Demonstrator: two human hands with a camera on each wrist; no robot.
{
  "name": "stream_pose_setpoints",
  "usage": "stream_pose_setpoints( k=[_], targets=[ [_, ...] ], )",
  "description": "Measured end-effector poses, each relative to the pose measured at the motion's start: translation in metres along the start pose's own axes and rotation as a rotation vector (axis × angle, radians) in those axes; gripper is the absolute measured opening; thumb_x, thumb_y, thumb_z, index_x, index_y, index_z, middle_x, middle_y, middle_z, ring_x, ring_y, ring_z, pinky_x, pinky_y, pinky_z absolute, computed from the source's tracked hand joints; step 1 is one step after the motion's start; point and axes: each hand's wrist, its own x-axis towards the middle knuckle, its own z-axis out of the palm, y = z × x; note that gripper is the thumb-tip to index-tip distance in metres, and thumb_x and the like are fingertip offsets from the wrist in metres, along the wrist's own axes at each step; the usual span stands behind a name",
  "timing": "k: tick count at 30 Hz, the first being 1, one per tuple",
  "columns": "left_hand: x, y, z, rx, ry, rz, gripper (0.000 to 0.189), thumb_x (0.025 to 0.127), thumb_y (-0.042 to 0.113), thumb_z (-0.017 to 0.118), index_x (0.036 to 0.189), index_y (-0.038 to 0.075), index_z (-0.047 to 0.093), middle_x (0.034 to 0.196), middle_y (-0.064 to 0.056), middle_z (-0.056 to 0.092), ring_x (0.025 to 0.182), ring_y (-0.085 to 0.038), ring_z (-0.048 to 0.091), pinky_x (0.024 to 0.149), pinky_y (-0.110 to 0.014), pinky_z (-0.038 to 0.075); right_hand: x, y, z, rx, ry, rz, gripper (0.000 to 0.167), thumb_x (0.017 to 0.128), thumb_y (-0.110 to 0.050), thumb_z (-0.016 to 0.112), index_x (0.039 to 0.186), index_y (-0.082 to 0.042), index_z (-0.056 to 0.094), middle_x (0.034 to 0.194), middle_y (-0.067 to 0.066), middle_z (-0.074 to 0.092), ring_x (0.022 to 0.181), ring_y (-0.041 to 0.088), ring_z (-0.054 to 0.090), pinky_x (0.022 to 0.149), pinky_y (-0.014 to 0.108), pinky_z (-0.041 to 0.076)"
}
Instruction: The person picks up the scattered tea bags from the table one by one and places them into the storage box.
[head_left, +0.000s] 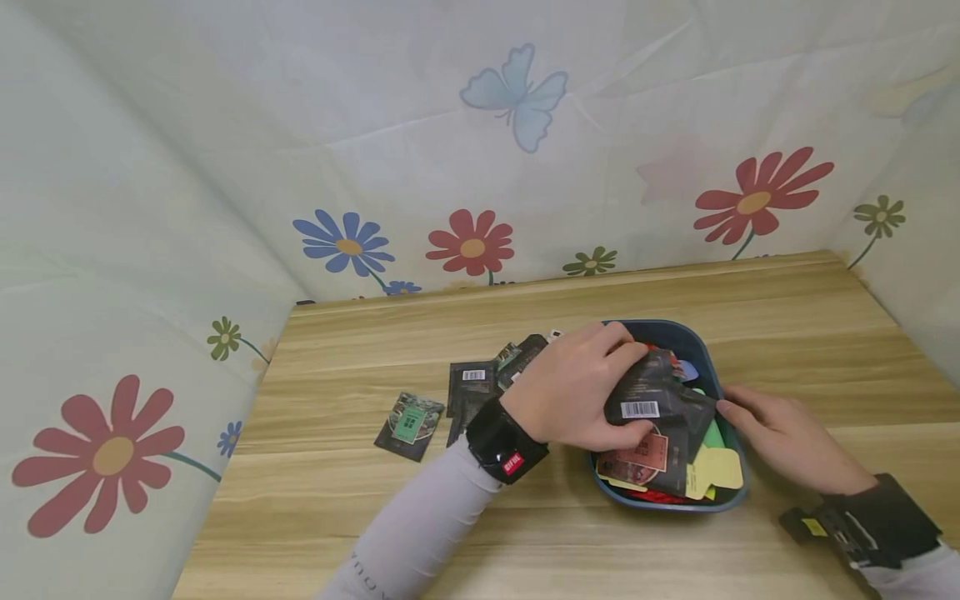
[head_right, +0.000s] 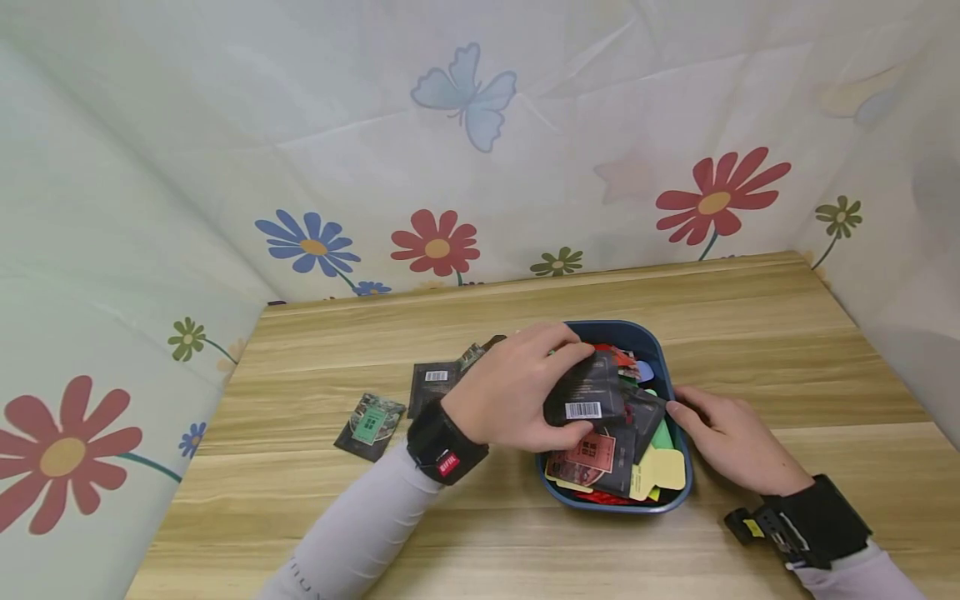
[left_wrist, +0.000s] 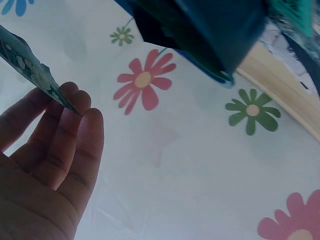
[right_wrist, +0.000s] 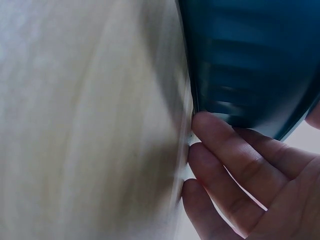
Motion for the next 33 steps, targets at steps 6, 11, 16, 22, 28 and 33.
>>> stream_pose_setpoints(
  k=[6,11,16,22,28,33],
  targets=[
    [0.015,0.008,-0.001,0.023,0.008,0.004,0.08,0.079,0.072,0.062,0.136,0.016,0.063,0.124,0.004,0.06,0.108,-0.008,0.059,0.091,-0.02,0.052,0.0,-0.001,0.0,0.016,0.011,-0.013,0.055,0.111,-0.035,0.042,0.144,0.007,0.054,0.14,0.034,0.058,0.129,0.056,0.055,0.098,0.073,0.045],
    [0.014,0.01,0.001,0.027,-0.082,-0.061,0.126,0.068,0.091,0.062,0.167,0.028,0.018,0.174,-0.007,0.018,0.159,-0.025,0.026,0.125,-0.048,0.032,0.0,0.0,-0.001,0.017,0.026,-0.036,0.052,0.111,-0.033,0.044,0.143,0.006,0.056,0.138,0.033,0.061,0.127,0.056,0.057,0.097,0.073,0.045],
    [0.006,0.007,0.007,0.039,-0.126,-0.098,0.138,0.063,0.097,0.06,0.167,0.032,-0.002,0.175,0.001,-0.011,0.163,-0.027,-0.001,0.129,-0.058,0.015,0.0,0.001,-0.001,0.02,0.026,-0.039,0.051,0.111,-0.033,0.044,0.142,0.006,0.056,0.137,0.033,0.062,0.126,0.055,0.058,0.097,0.072,0.046],
    [-0.012,-0.003,0.006,0.035,-0.136,-0.122,0.132,0.066,0.094,0.062,0.168,0.027,0.01,0.176,-0.001,-0.001,0.163,-0.029,0.011,0.128,-0.057,0.022,0.0,0.001,0.0,0.009,0.004,-0.011,0.055,0.111,-0.035,0.043,0.143,0.008,0.054,0.139,0.035,0.059,0.127,0.055,0.056,0.098,0.073,0.045],
    [-0.048,-0.024,0.004,0.008,-0.183,-0.199,0.128,0.07,0.091,0.063,0.168,0.026,0.013,0.176,-0.003,0.005,0.162,-0.03,0.016,0.127,-0.06,0.023,0.001,0.0,-0.001,0.002,-0.02,0.011,0.059,0.112,-0.038,0.041,0.145,0.01,0.051,0.141,0.036,0.056,0.13,0.058,0.053,0.099,0.073,0.044],
    [-0.086,-0.045,0.003,-0.004,-0.201,-0.3,0.125,0.071,0.089,0.064,0.167,0.025,0.018,0.175,-0.008,0.015,0.16,-0.034,0.02,0.124,-0.064,0.025,0.001,0.0,-0.001,0.002,-0.014,0.002,0.058,0.112,-0.036,0.041,0.145,0.01,0.051,0.141,0.036,0.057,0.13,0.058,0.052,0.1,0.073,0.044]
  ],
)
